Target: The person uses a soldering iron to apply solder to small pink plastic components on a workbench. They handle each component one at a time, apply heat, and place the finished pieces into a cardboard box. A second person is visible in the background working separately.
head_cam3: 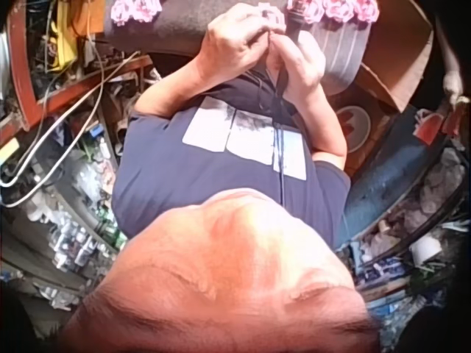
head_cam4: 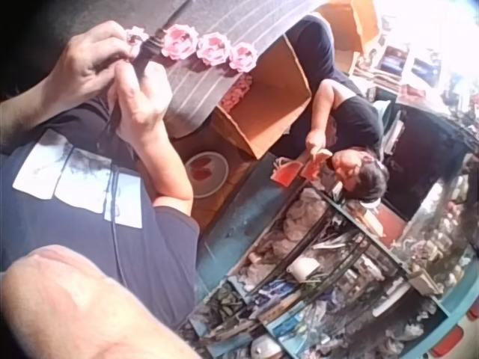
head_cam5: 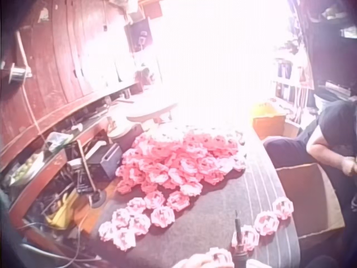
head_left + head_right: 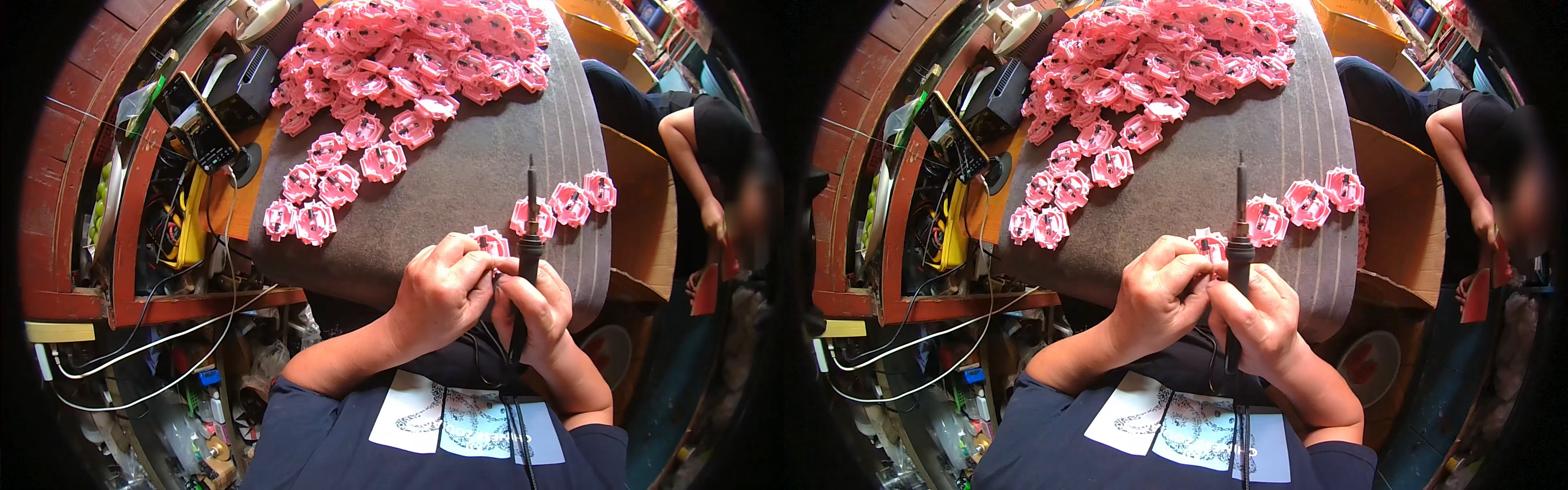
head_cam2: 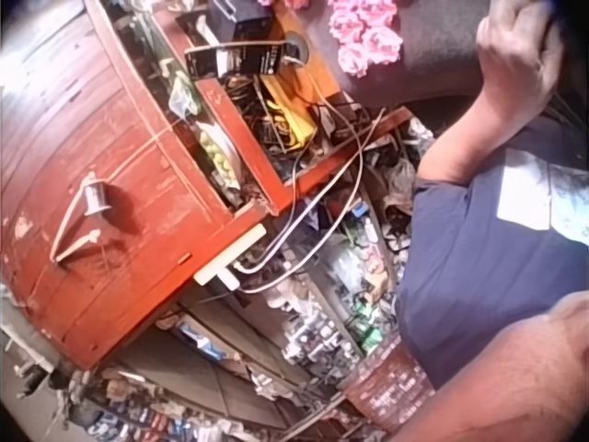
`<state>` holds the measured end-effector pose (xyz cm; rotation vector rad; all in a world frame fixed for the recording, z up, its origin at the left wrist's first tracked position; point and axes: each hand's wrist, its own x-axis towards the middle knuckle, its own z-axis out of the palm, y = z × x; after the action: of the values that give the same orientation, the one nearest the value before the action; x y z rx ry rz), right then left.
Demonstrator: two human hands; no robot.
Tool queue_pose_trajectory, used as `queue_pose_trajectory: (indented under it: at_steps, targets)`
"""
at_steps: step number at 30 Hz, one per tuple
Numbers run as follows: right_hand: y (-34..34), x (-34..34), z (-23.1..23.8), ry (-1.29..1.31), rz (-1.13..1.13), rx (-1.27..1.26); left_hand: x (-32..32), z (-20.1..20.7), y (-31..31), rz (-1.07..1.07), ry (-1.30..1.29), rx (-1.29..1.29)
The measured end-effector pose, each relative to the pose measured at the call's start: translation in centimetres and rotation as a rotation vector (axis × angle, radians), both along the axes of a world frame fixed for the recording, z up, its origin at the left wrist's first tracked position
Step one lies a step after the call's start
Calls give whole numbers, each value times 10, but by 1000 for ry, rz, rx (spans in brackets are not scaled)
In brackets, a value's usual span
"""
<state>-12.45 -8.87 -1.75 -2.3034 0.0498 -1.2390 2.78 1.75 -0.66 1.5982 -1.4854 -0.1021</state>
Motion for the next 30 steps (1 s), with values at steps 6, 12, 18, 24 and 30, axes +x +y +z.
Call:
queue_pose_trajectory:
  at_steps: [6, 12, 18, 24, 30]
  targets:
    - [1, 2, -1, 28, -20, -25, 0, -2, -1, 17, 10, -68]
    - [-4, -24, 0, -11, 9, 55, -2, -2, -1, 34, -12, -62]
    - [-3, -53, -8, -67, -46, 144, -3, -2, -2, 53, -25, -49]
    - [-7, -61, 19, 30, 14, 17, -4, -3, -2, 60, -24, -27]
    - [-6, -61, 16, 54, 99, 25, -4, -3, -2, 62, -34, -37]
